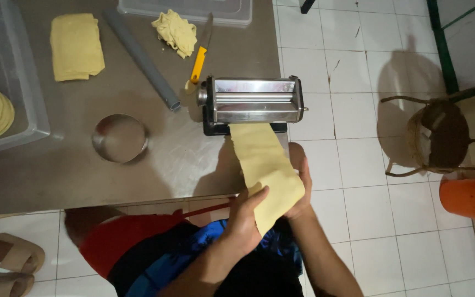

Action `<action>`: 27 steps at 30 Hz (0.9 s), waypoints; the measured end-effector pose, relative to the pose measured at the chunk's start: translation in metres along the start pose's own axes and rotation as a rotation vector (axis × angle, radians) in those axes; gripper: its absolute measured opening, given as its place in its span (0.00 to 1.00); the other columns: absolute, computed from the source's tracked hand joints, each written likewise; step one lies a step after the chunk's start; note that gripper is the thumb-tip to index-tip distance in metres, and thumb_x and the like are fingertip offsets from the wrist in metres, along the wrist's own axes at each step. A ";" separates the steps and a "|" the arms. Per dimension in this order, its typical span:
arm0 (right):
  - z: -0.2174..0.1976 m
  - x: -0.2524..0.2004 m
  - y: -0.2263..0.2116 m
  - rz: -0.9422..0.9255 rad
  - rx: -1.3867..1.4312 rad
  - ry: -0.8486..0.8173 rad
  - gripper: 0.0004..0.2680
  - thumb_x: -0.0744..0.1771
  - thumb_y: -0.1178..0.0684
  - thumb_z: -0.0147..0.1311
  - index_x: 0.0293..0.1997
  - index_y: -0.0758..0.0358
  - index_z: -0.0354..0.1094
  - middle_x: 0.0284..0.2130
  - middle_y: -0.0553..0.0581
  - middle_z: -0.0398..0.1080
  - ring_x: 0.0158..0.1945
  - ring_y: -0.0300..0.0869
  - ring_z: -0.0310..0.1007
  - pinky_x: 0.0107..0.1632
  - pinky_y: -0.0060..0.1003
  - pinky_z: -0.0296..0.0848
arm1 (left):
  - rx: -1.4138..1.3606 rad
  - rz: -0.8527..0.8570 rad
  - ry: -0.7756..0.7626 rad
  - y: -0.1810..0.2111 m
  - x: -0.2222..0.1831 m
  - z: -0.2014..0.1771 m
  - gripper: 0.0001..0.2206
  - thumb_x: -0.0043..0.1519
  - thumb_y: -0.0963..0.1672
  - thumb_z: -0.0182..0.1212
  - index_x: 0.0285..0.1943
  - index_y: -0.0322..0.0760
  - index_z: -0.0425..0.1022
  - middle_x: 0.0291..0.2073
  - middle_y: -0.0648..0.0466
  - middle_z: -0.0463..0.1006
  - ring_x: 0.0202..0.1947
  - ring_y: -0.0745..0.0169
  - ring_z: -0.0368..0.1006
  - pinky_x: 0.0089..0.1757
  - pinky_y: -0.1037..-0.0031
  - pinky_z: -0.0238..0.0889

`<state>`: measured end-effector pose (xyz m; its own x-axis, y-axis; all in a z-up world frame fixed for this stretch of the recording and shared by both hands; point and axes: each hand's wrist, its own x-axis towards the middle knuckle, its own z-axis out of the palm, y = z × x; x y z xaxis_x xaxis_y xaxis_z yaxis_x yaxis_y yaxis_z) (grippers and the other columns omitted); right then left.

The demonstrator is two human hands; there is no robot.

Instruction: Using a manual pasta machine, a rolling pin, and a circular mold to flatten and cut dough into specific shapes.

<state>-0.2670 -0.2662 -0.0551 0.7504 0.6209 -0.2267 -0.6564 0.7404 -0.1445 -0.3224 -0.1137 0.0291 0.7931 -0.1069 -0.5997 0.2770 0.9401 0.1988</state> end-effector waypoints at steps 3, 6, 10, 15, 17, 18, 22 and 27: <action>0.001 0.002 -0.013 0.070 -0.111 -0.015 0.31 0.69 0.30 0.46 0.70 0.70 0.56 0.62 0.72 0.65 0.65 0.60 0.65 0.67 0.52 0.63 | 0.080 -0.064 0.028 -0.001 -0.014 -0.003 0.23 0.57 0.40 0.62 0.64 0.28 0.73 0.54 0.40 0.80 0.56 0.44 0.76 0.56 0.61 0.68; 0.023 0.002 -0.015 0.141 -0.222 -0.023 0.33 0.69 0.29 0.44 0.71 0.74 0.53 0.62 0.75 0.65 0.64 0.64 0.66 0.65 0.54 0.65 | 0.247 -0.025 -0.003 0.002 -0.032 -0.007 0.28 0.55 0.42 0.61 0.68 0.31 0.70 0.59 0.42 0.79 0.61 0.47 0.74 0.61 0.63 0.64; 0.043 -0.011 -0.013 0.123 -0.218 -0.331 0.29 0.71 0.33 0.47 0.75 0.68 0.49 0.67 0.69 0.61 0.68 0.58 0.63 0.67 0.52 0.66 | 0.167 0.038 0.061 0.002 -0.033 -0.038 0.23 0.60 0.44 0.57 0.64 0.30 0.72 0.59 0.39 0.80 0.59 0.46 0.75 0.56 0.59 0.67; 0.037 -0.028 -0.004 0.072 -0.094 -0.347 0.28 0.71 0.35 0.47 0.72 0.71 0.51 0.66 0.72 0.60 0.67 0.61 0.63 0.67 0.52 0.65 | -0.073 -0.218 0.074 0.049 -0.018 -0.018 0.35 0.62 0.55 0.47 0.73 0.26 0.62 0.64 0.35 0.72 0.63 0.40 0.68 0.60 0.53 0.61; 0.054 -0.029 0.006 0.068 -0.055 -0.361 0.26 0.70 0.40 0.48 0.68 0.78 0.54 0.61 0.81 0.62 0.64 0.68 0.64 0.64 0.68 0.62 | -0.245 -0.226 0.019 0.052 0.000 -0.015 0.39 0.58 0.63 0.56 0.66 0.31 0.72 0.62 0.37 0.74 0.60 0.35 0.71 0.57 0.45 0.65; 0.051 -0.033 0.002 0.066 -0.059 -0.363 0.26 0.70 0.40 0.48 0.68 0.78 0.54 0.61 0.81 0.62 0.64 0.68 0.64 0.64 0.68 0.62 | -0.244 -0.227 0.014 0.056 0.013 -0.018 0.39 0.58 0.63 0.56 0.66 0.31 0.72 0.62 0.37 0.74 0.60 0.35 0.71 0.57 0.45 0.65; 0.032 -0.058 -0.009 0.310 -0.171 -0.360 0.17 0.70 0.38 0.54 0.56 0.59 0.59 0.61 0.65 0.66 0.64 0.57 0.68 0.63 0.49 0.70 | -0.013 -0.166 -0.318 0.067 0.053 -0.021 0.37 0.60 0.63 0.48 0.67 0.35 0.69 0.52 0.41 0.77 0.52 0.42 0.74 0.52 0.55 0.66; 0.053 -0.082 -0.012 0.348 -0.288 -0.263 0.30 0.69 0.40 0.61 0.73 0.68 0.48 0.67 0.68 0.57 0.69 0.61 0.60 0.66 0.54 0.67 | 0.106 -0.079 -0.050 0.078 0.082 -0.009 0.27 0.59 0.57 0.55 0.55 0.35 0.74 0.41 0.42 0.78 0.42 0.43 0.74 0.44 0.59 0.66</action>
<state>-0.3165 -0.3118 0.0164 0.4535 0.8889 -0.0644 -0.8377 0.4005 -0.3712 -0.2408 -0.0457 -0.0116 0.7918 -0.1983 -0.5777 0.3935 0.8890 0.2342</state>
